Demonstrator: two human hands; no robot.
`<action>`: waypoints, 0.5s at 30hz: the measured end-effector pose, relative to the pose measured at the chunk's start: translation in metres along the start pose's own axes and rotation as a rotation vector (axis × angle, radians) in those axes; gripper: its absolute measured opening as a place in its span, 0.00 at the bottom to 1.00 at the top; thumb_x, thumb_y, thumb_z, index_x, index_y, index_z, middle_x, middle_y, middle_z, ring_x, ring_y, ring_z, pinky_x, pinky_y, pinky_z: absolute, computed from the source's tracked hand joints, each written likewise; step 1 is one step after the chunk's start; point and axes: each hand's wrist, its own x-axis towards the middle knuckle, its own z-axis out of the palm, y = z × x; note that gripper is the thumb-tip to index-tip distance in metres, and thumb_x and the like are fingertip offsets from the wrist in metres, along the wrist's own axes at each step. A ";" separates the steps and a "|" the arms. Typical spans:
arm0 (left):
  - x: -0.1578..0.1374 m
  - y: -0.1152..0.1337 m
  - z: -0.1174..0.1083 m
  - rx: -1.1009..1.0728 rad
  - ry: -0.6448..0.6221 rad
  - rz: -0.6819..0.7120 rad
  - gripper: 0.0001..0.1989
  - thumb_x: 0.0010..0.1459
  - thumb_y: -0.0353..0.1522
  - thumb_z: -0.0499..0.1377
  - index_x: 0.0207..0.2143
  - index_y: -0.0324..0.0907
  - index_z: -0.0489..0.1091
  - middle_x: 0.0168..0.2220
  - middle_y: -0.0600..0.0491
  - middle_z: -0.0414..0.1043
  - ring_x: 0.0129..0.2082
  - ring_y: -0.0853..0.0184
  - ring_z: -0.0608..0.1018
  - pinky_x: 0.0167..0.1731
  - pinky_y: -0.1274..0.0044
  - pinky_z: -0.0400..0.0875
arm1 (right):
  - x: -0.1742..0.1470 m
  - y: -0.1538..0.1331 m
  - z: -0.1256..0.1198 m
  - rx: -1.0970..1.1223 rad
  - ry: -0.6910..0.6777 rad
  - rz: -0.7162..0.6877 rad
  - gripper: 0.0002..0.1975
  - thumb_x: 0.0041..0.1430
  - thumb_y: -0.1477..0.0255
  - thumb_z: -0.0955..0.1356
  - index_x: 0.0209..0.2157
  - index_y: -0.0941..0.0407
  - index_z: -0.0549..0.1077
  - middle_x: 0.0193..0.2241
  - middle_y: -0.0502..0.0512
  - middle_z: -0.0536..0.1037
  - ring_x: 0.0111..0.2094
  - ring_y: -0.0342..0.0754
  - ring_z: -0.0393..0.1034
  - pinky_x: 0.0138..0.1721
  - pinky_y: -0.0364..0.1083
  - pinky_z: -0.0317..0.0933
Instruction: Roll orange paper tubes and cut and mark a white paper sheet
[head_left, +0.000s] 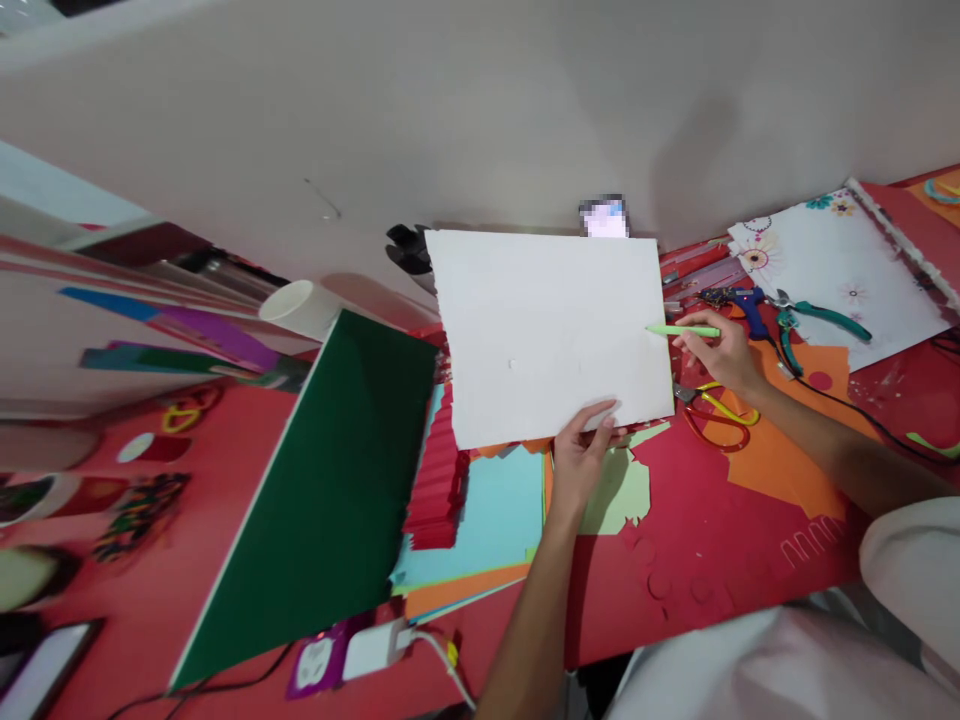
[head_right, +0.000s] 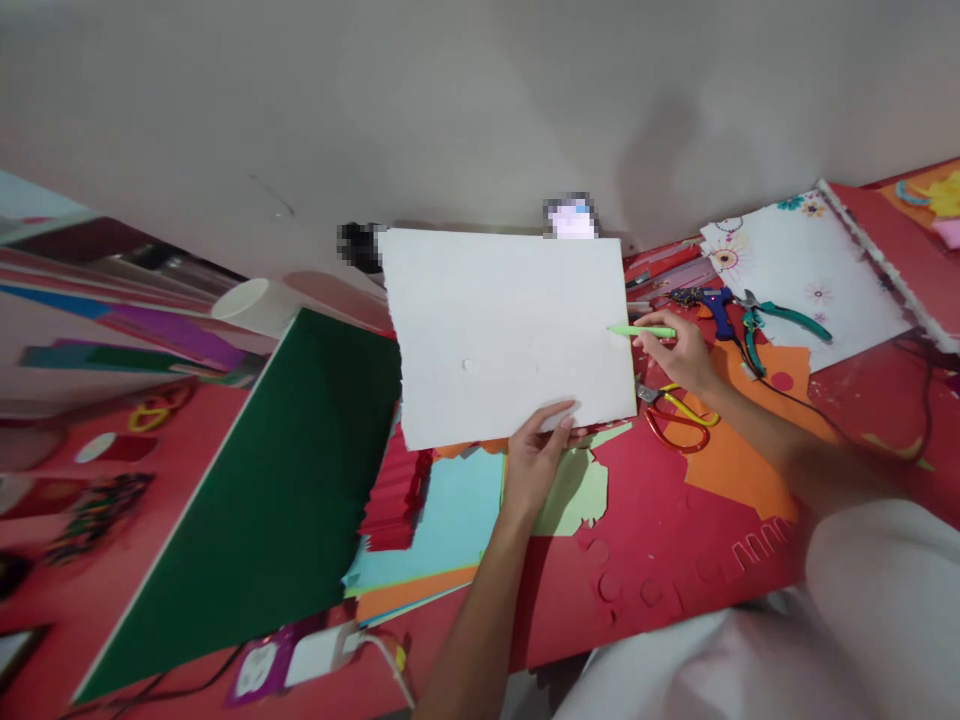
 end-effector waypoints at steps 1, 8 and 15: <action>0.000 0.000 0.000 0.001 0.000 0.002 0.25 0.59 0.50 0.70 0.50 0.42 0.82 0.45 0.46 0.84 0.36 0.62 0.86 0.40 0.71 0.84 | 0.000 0.001 0.000 0.002 0.000 -0.001 0.13 0.62 0.61 0.73 0.42 0.55 0.78 0.33 0.55 0.84 0.22 0.42 0.72 0.22 0.42 0.68; -0.001 0.002 0.001 -0.010 0.002 -0.001 0.24 0.59 0.50 0.70 0.50 0.42 0.82 0.45 0.45 0.84 0.36 0.62 0.86 0.40 0.71 0.84 | 0.000 0.003 -0.001 -0.014 0.000 0.011 0.16 0.62 0.59 0.73 0.44 0.55 0.79 0.35 0.56 0.85 0.21 0.41 0.71 0.22 0.42 0.67; -0.002 0.005 0.001 -0.001 0.005 -0.004 0.24 0.59 0.50 0.70 0.49 0.43 0.82 0.48 0.45 0.83 0.37 0.62 0.86 0.41 0.71 0.84 | -0.001 -0.001 0.000 -0.013 0.003 0.032 0.13 0.59 0.60 0.74 0.40 0.55 0.79 0.31 0.54 0.84 0.22 0.43 0.73 0.22 0.42 0.68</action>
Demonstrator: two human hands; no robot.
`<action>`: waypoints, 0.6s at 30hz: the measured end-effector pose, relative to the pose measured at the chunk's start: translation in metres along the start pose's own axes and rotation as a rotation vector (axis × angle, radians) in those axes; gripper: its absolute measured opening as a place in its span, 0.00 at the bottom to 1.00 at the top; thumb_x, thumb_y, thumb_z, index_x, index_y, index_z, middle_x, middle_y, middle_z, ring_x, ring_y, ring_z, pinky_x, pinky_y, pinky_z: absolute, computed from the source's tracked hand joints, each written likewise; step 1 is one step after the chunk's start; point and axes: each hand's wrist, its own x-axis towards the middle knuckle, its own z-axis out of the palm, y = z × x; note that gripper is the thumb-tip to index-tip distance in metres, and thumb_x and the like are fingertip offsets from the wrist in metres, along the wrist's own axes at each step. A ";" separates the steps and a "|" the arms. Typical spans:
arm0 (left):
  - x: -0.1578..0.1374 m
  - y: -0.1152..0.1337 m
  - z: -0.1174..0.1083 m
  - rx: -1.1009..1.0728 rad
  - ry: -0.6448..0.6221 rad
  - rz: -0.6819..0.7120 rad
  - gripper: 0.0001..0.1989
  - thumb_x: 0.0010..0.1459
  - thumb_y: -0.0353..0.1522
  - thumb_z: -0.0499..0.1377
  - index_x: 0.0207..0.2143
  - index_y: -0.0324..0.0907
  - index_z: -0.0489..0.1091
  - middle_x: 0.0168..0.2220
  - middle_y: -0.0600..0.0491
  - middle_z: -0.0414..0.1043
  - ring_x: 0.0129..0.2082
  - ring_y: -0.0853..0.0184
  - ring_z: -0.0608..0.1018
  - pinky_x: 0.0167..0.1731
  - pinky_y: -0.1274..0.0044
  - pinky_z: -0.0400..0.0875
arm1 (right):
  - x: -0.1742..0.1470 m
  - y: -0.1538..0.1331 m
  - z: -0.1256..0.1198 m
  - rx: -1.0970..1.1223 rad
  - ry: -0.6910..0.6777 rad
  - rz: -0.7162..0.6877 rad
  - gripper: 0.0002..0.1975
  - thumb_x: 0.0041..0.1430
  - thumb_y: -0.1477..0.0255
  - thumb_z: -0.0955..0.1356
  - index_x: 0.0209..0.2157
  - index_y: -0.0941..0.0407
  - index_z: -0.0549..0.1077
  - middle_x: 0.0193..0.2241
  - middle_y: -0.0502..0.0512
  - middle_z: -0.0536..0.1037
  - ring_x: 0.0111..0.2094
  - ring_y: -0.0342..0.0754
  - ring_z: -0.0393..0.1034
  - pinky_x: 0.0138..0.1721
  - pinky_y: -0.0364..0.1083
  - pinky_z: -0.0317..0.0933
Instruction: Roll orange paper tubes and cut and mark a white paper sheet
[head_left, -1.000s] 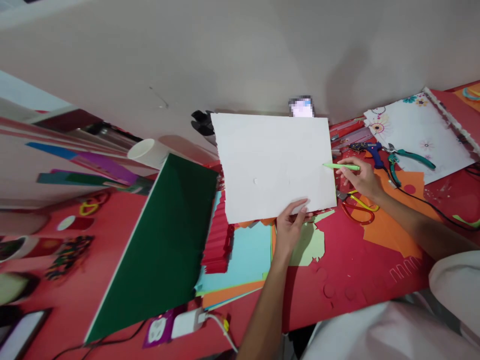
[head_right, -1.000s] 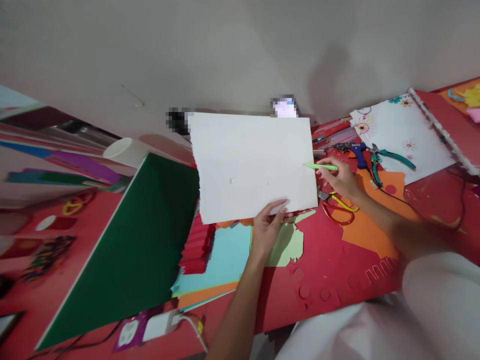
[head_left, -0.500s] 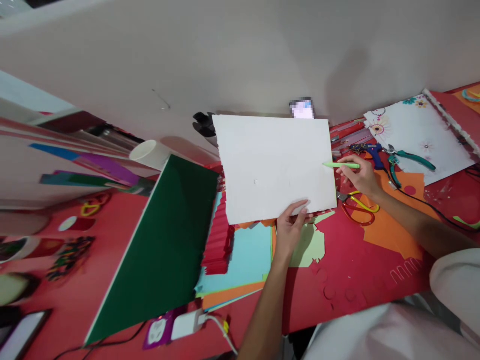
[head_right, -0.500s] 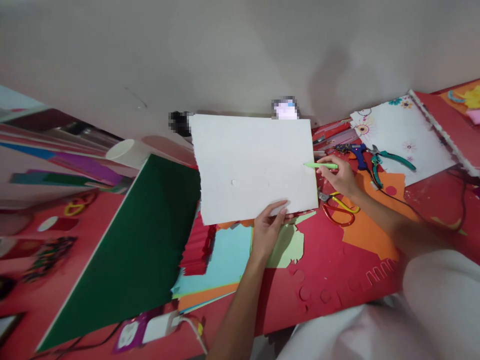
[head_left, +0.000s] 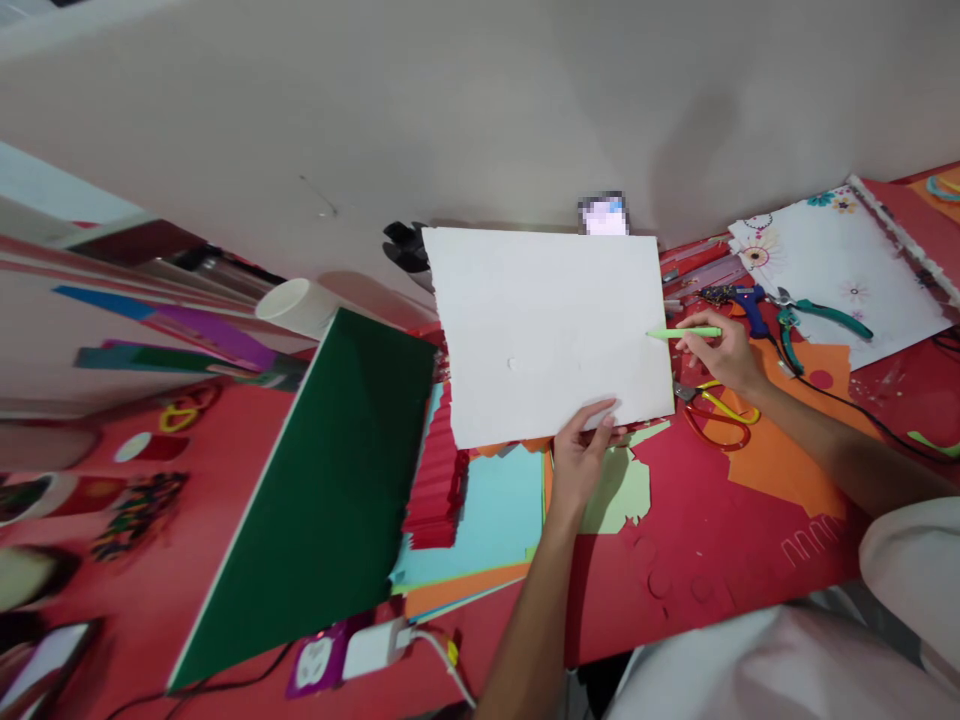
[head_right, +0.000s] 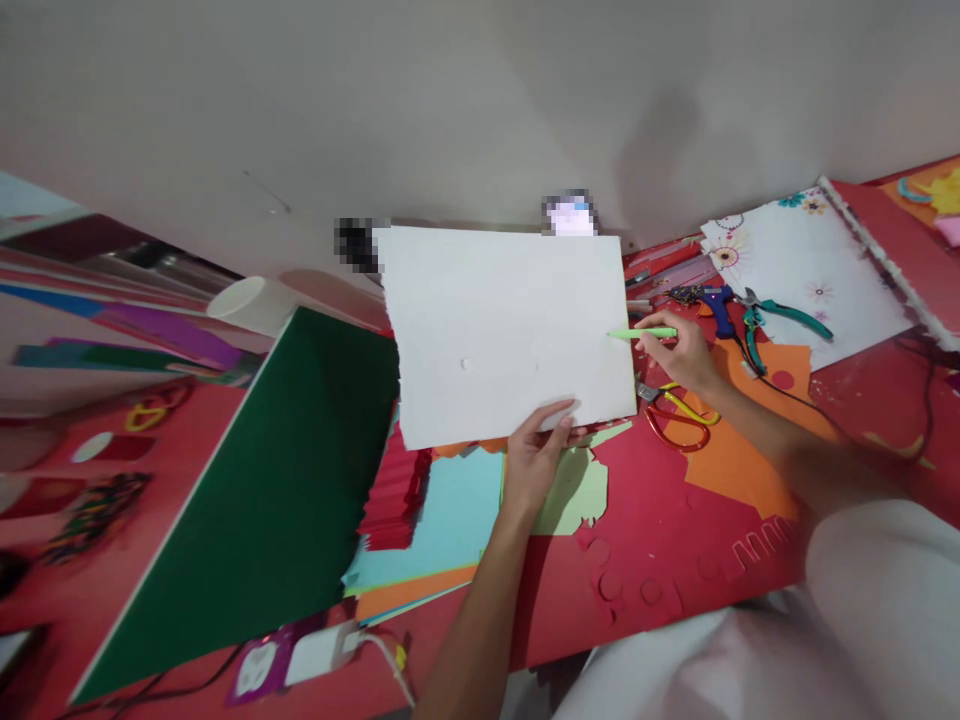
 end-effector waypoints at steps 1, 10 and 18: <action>0.000 0.000 0.000 -0.002 0.001 0.001 0.24 0.59 0.50 0.70 0.49 0.43 0.82 0.48 0.45 0.83 0.37 0.62 0.86 0.41 0.71 0.84 | 0.000 0.000 0.000 0.000 0.001 0.001 0.13 0.59 0.60 0.74 0.39 0.55 0.78 0.30 0.54 0.84 0.23 0.43 0.73 0.22 0.42 0.68; 0.001 -0.002 0.000 -0.007 -0.003 0.000 0.24 0.59 0.50 0.70 0.50 0.43 0.82 0.45 0.46 0.84 0.36 0.62 0.86 0.40 0.71 0.84 | 0.000 -0.001 -0.001 0.000 -0.017 0.006 0.14 0.61 0.60 0.73 0.43 0.55 0.79 0.34 0.55 0.85 0.21 0.41 0.72 0.20 0.42 0.67; 0.001 -0.002 -0.001 0.002 -0.001 -0.012 0.25 0.59 0.50 0.70 0.50 0.42 0.82 0.44 0.46 0.84 0.36 0.61 0.86 0.41 0.70 0.84 | 0.001 0.002 -0.001 0.014 0.002 0.007 0.16 0.60 0.58 0.73 0.42 0.55 0.78 0.32 0.54 0.84 0.19 0.41 0.70 0.20 0.42 0.67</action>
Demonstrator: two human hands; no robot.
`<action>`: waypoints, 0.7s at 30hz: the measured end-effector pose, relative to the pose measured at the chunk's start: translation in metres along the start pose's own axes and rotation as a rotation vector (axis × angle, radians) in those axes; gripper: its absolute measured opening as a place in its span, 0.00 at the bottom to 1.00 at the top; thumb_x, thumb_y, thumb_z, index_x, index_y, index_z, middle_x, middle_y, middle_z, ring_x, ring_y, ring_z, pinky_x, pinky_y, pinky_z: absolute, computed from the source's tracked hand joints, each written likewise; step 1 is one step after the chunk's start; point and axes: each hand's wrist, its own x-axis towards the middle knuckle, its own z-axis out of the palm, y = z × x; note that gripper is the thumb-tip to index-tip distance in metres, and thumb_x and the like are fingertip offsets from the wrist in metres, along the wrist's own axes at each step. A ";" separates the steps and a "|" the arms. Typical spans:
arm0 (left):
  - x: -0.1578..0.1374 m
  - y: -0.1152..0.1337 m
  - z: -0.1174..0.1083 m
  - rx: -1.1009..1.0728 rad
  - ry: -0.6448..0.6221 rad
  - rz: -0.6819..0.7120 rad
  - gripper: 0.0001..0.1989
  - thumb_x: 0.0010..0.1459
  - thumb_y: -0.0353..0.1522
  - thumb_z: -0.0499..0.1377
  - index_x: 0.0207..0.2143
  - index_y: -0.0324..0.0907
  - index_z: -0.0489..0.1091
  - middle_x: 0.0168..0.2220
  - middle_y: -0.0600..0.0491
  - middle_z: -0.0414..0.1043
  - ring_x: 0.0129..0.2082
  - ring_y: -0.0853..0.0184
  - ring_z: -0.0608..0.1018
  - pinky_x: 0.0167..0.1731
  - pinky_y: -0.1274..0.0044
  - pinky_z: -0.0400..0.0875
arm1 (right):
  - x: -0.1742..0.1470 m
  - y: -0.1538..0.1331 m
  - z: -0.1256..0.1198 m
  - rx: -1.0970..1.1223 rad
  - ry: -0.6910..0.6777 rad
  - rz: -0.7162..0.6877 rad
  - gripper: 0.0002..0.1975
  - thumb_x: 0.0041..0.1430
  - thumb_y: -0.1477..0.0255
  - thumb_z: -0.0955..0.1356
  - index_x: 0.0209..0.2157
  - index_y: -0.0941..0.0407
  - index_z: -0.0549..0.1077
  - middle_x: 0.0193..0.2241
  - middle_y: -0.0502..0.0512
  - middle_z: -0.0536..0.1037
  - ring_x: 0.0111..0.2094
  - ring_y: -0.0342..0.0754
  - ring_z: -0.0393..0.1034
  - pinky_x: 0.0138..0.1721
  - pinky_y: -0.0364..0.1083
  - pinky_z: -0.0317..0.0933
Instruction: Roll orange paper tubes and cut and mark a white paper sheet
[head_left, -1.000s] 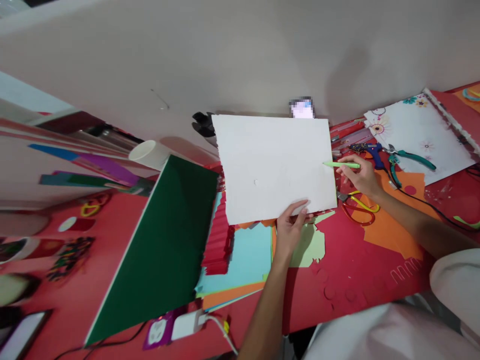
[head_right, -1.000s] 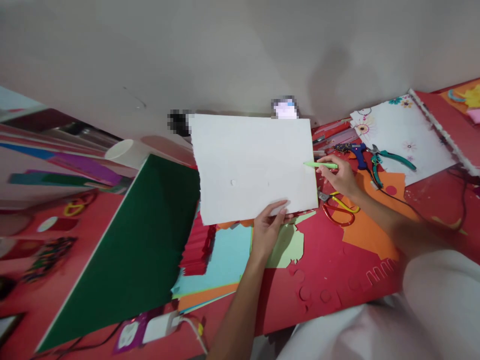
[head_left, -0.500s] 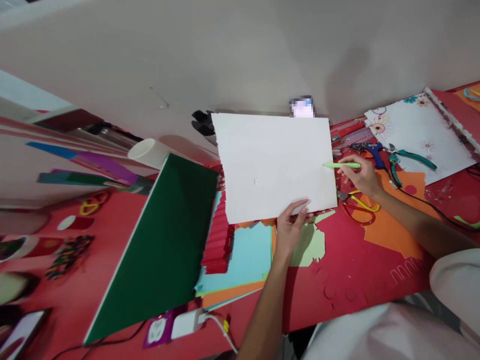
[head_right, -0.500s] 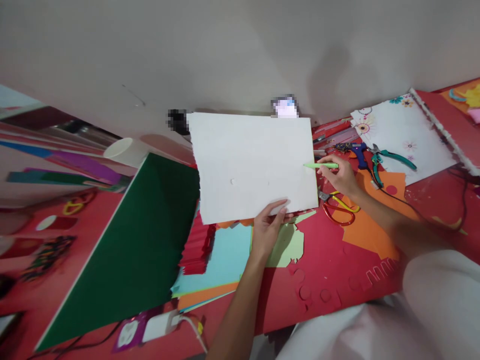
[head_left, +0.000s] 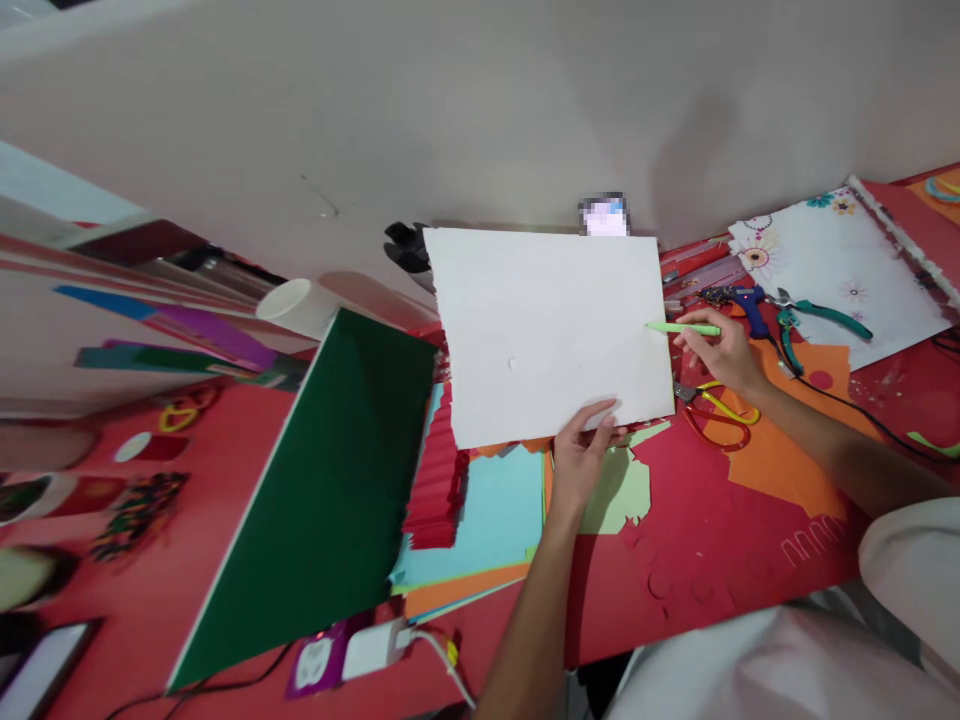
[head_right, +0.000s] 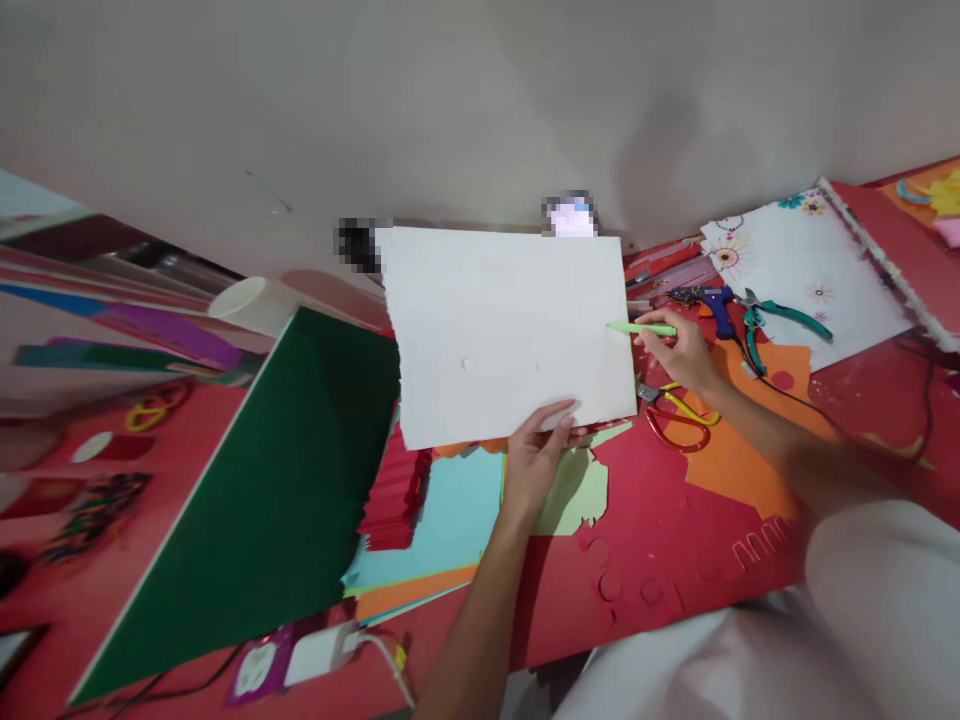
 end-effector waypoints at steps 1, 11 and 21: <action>0.000 0.000 0.000 0.000 0.000 0.000 0.25 0.59 0.50 0.70 0.50 0.42 0.82 0.44 0.46 0.84 0.36 0.61 0.86 0.41 0.70 0.84 | 0.000 0.000 0.000 -0.001 -0.002 0.001 0.16 0.60 0.58 0.73 0.42 0.55 0.78 0.32 0.54 0.84 0.19 0.41 0.70 0.20 0.42 0.67; 0.000 0.001 0.001 -0.008 0.000 0.006 0.25 0.58 0.51 0.70 0.49 0.42 0.82 0.47 0.45 0.83 0.36 0.62 0.86 0.41 0.70 0.84 | -0.001 0.000 -0.003 0.006 -0.016 0.005 0.11 0.58 0.63 0.74 0.38 0.55 0.79 0.28 0.52 0.82 0.20 0.42 0.71 0.22 0.43 0.68; -0.004 0.006 -0.002 0.068 0.002 0.040 0.14 0.62 0.42 0.66 0.44 0.44 0.81 0.30 0.53 0.79 0.31 0.64 0.82 0.34 0.75 0.76 | -0.009 -0.012 -0.014 0.072 0.016 -0.065 0.12 0.59 0.61 0.75 0.38 0.55 0.79 0.26 0.52 0.81 0.21 0.44 0.71 0.23 0.45 0.69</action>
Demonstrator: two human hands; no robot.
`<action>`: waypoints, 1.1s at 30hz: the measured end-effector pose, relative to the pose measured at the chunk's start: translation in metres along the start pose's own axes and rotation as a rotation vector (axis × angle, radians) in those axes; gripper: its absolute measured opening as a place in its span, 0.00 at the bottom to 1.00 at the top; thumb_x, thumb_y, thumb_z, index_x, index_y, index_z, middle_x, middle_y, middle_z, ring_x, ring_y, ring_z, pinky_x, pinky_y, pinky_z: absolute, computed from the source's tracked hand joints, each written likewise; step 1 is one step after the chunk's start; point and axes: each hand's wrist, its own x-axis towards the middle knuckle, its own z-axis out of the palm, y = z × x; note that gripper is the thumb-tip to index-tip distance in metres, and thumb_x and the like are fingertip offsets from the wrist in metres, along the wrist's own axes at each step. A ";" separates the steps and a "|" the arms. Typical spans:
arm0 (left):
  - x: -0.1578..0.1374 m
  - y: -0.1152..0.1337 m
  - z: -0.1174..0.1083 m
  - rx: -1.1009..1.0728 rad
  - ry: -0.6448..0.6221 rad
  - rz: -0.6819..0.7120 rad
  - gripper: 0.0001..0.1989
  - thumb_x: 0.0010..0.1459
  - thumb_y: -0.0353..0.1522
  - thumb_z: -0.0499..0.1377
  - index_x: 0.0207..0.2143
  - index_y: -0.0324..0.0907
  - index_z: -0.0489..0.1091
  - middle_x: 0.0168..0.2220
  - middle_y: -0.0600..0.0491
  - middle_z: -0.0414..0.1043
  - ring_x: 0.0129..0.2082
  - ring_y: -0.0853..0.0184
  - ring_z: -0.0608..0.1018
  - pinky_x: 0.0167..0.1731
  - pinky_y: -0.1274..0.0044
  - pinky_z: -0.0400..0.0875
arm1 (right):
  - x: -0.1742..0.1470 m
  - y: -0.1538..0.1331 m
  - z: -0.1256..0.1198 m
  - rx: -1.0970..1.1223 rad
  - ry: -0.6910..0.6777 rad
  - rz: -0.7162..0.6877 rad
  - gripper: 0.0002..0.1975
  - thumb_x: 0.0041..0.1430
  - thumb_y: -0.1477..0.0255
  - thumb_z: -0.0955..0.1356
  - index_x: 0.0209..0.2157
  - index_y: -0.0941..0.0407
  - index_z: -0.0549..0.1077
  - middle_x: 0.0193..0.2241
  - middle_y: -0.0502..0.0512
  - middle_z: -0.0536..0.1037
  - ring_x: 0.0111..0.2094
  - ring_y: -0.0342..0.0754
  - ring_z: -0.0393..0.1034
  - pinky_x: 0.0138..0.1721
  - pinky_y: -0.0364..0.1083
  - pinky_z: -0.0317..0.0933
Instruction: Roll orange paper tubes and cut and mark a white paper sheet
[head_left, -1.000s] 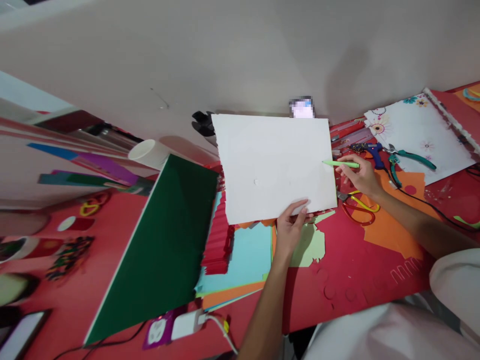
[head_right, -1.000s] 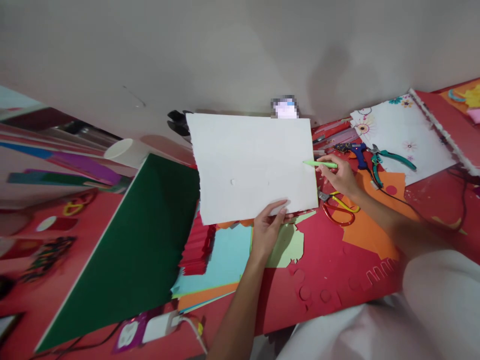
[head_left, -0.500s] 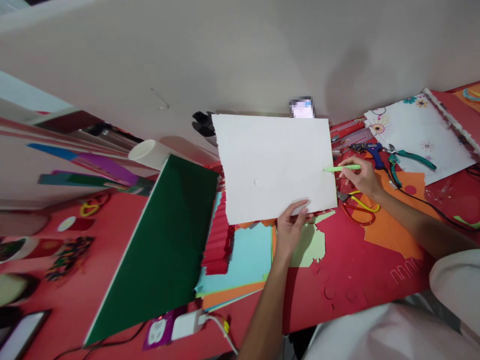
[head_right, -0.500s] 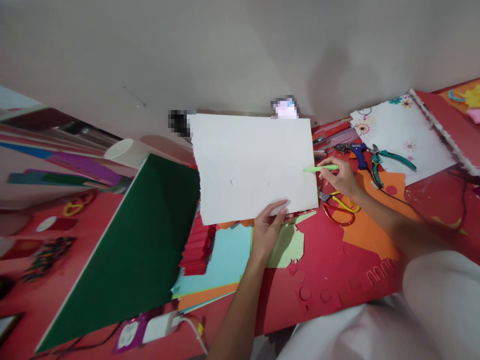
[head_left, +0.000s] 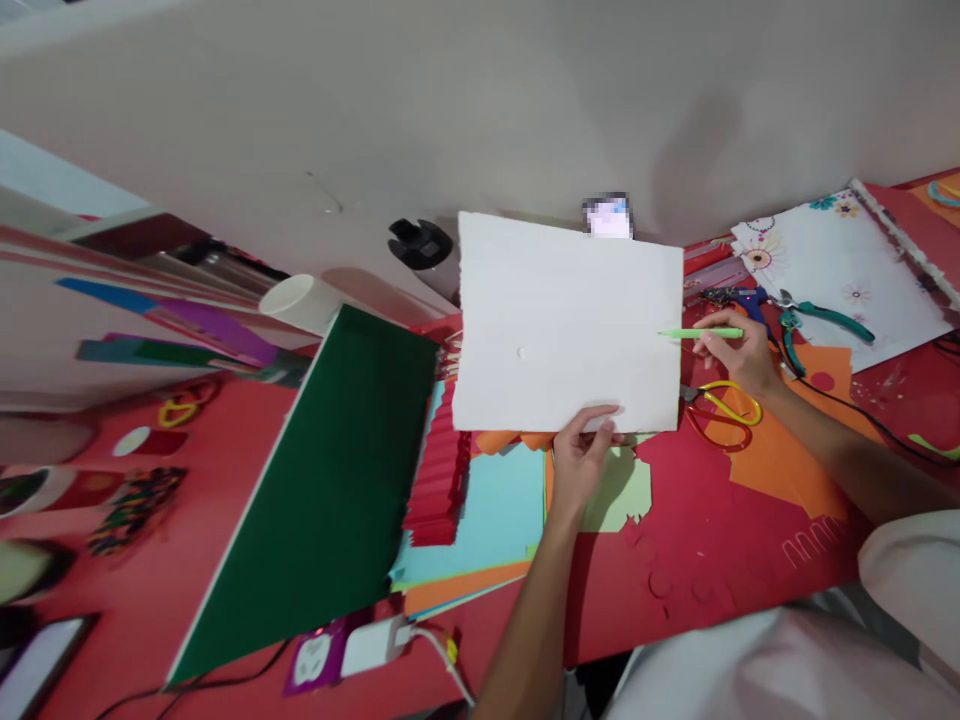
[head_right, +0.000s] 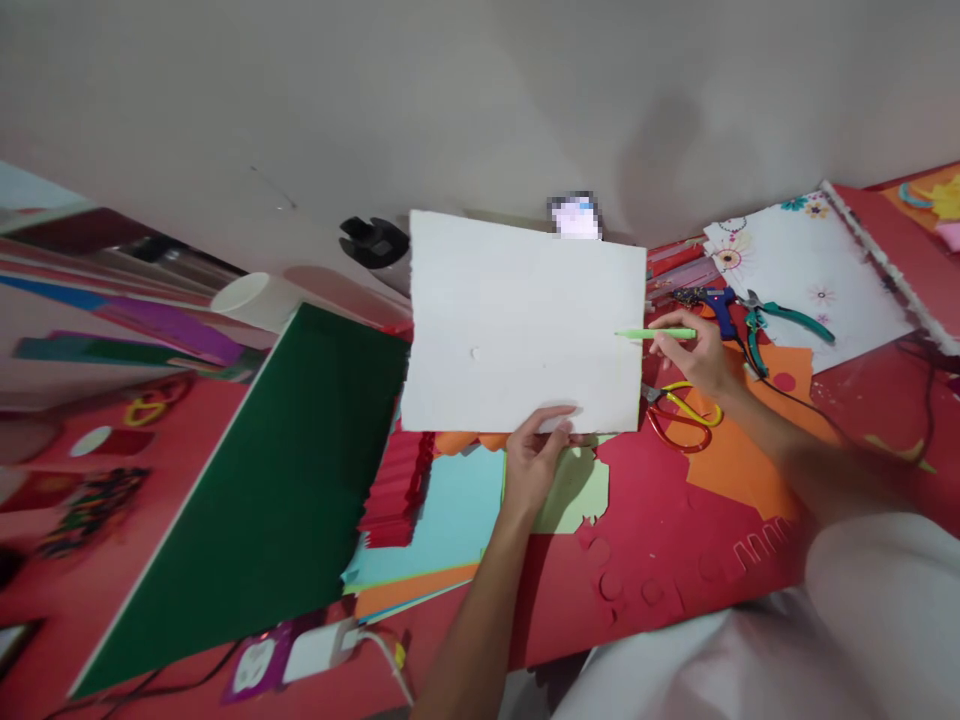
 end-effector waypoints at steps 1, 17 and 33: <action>-0.001 0.000 -0.001 0.016 0.008 0.018 0.11 0.61 0.39 0.65 0.42 0.45 0.81 0.28 0.55 0.77 0.28 0.66 0.80 0.32 0.76 0.72 | -0.001 -0.004 -0.002 -0.010 0.012 -0.014 0.12 0.59 0.60 0.75 0.38 0.54 0.79 0.27 0.52 0.81 0.21 0.44 0.71 0.23 0.46 0.69; 0.015 -0.010 -0.031 0.026 0.213 0.283 0.09 0.43 0.27 0.55 0.30 0.45 0.69 0.31 0.54 0.68 0.33 0.63 0.69 0.34 0.73 0.62 | -0.008 -0.020 -0.022 -0.069 -0.490 0.161 0.12 0.57 0.64 0.78 0.31 0.55 0.76 0.24 0.49 0.78 0.24 0.44 0.72 0.26 0.43 0.64; 0.017 -0.005 -0.034 0.032 0.197 0.198 0.08 0.40 0.31 0.54 0.27 0.45 0.69 0.28 0.54 0.68 0.30 0.63 0.68 0.29 0.74 0.59 | -0.006 -0.002 -0.017 -0.249 -0.700 0.012 0.11 0.58 0.64 0.76 0.34 0.58 0.83 0.27 0.53 0.82 0.25 0.42 0.69 0.27 0.42 0.58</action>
